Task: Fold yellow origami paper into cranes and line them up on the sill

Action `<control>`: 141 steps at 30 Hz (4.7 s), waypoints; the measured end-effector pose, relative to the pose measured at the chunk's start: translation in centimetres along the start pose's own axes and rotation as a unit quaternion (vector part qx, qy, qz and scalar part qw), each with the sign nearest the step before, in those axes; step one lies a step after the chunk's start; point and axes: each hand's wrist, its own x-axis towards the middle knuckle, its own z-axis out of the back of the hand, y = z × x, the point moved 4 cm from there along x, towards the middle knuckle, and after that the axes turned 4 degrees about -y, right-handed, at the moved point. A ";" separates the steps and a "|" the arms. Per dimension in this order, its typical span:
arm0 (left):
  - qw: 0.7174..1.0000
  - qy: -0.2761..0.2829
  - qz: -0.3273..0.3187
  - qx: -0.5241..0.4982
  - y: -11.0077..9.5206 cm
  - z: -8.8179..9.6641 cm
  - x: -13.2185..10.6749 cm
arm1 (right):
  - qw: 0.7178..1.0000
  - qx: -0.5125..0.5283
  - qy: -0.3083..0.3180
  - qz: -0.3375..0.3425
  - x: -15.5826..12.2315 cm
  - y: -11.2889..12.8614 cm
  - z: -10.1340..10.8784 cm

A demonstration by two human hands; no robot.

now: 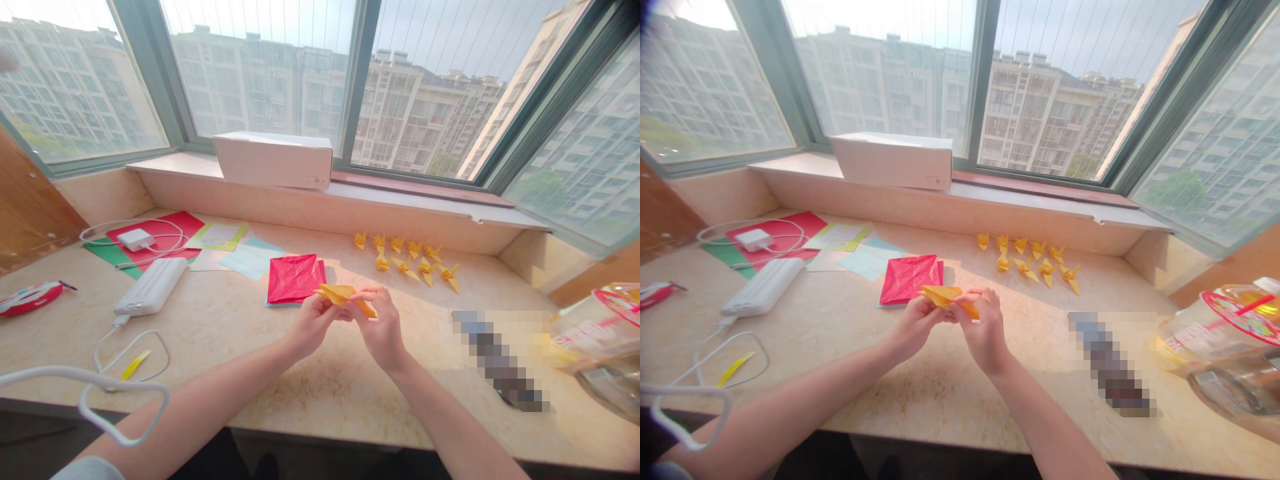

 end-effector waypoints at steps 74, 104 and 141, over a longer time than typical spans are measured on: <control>0.985 -0.065 -0.046 0.151 -0.5 1.4 0.3 | 0.981 0.099 0.045 -0.158 -0.3 -1.4 -0.8; 0.989 0.007 -0.068 0.129 -1.4 1.2 0.3 | 0.966 0.152 0.192 -0.084 1.1 -2.1 0.1; 0.976 -0.022 -0.085 0.199 -0.6 1.9 1.0 | 0.972 0.143 0.064 -0.177 0.1 -3.3 -1.3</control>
